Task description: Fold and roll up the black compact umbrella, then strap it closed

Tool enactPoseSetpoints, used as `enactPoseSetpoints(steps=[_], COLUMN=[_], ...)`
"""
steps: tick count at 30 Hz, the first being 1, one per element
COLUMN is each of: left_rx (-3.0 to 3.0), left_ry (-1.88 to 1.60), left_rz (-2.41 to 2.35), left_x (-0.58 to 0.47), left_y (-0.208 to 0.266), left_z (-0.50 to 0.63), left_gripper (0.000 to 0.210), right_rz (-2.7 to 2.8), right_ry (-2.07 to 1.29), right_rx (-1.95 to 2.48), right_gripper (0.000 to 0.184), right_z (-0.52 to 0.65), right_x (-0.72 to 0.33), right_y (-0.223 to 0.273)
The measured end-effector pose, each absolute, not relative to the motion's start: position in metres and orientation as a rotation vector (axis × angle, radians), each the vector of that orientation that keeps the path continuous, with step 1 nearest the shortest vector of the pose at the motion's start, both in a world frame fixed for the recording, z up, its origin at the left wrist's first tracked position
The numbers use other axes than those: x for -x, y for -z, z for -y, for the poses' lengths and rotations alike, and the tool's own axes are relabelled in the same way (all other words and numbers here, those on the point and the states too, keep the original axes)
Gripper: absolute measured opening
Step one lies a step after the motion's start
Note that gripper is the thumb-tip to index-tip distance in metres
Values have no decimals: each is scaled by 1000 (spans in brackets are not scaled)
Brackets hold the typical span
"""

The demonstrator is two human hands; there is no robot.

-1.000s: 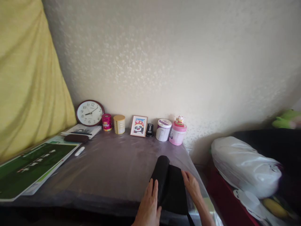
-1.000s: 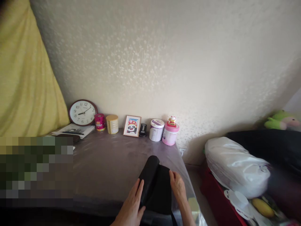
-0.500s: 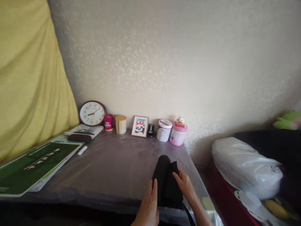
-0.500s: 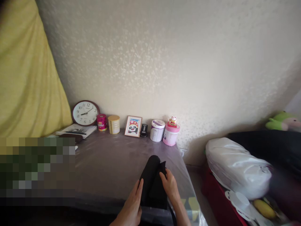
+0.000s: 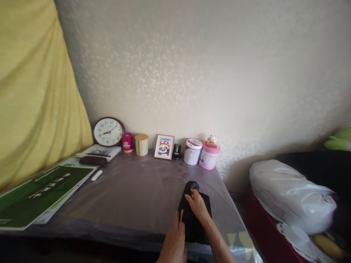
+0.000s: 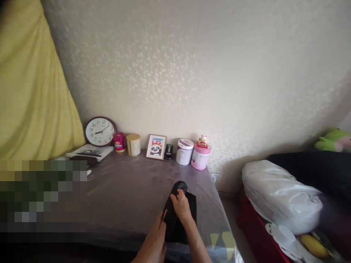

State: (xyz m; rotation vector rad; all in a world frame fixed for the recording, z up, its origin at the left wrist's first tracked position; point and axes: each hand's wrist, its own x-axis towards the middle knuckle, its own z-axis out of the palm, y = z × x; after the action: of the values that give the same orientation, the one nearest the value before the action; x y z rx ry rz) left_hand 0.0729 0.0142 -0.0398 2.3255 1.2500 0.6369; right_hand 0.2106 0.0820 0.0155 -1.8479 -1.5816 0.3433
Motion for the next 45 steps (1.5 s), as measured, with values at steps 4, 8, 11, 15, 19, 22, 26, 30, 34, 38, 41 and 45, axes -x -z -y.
enactPoseSetpoints(steps=[4, 8, 11, 15, 19, 22, 26, 30, 34, 38, 41, 45], left_rx=[-2361, -2386, -2435, -2486, -2508, -2463, -2446, -2426, -2402, -2341, -2269, -2208], left_ry=[-612, -622, -748, -915, -887, -824, -783, -714, -640, -510, -400, -312], left_rz=[-1275, -1265, -1314, -1318, -1262, -1274, -1253, -1266, -1260, -1282, -1305, -1335], left_x=[-69, -58, -52, -55, -66, -71, -72, -73, -75, -75, -75, -77], left_y=[39, 48, 48, 24, 9, 18, 40, 49, 42, 30, 18, 4], left_z=[-15, -13, -11, -9, -13, -16, -17, -17, -17, -16, -16, -16], left_gripper=[88, 81, 65, 40, 46, 51, 56, 60, 73, 75, 74, 73], right_rz=[1558, 1605, 1620, 1691, 1855, 1915, 1944, 2076, 2140, 2120, 2067, 1965], right_ry=[-425, -683, -806, -789, -620, -605, -509, -266, -191, -146, -115, -113], right_rx=[1954, 1818, 1746, 1749, 1735, 1645, 1474, 1342, 1356, 1432, 1481, 1499], right_gripper=[26, 22, 27, 26, 29, 30, 27, 29, 31, 33, 33, 33], right_z=[-80, -75, -71, -68, -64, -56, -43, -44, -62, -87, -105, -126], right_x=[-204, -199, -197, -194, -194, -196, -203, -213, -222, -231, -237, -244], right_y=[-24, -30, -32, -34, -35, -36, -34, -24, -12, -4, 2, 9])
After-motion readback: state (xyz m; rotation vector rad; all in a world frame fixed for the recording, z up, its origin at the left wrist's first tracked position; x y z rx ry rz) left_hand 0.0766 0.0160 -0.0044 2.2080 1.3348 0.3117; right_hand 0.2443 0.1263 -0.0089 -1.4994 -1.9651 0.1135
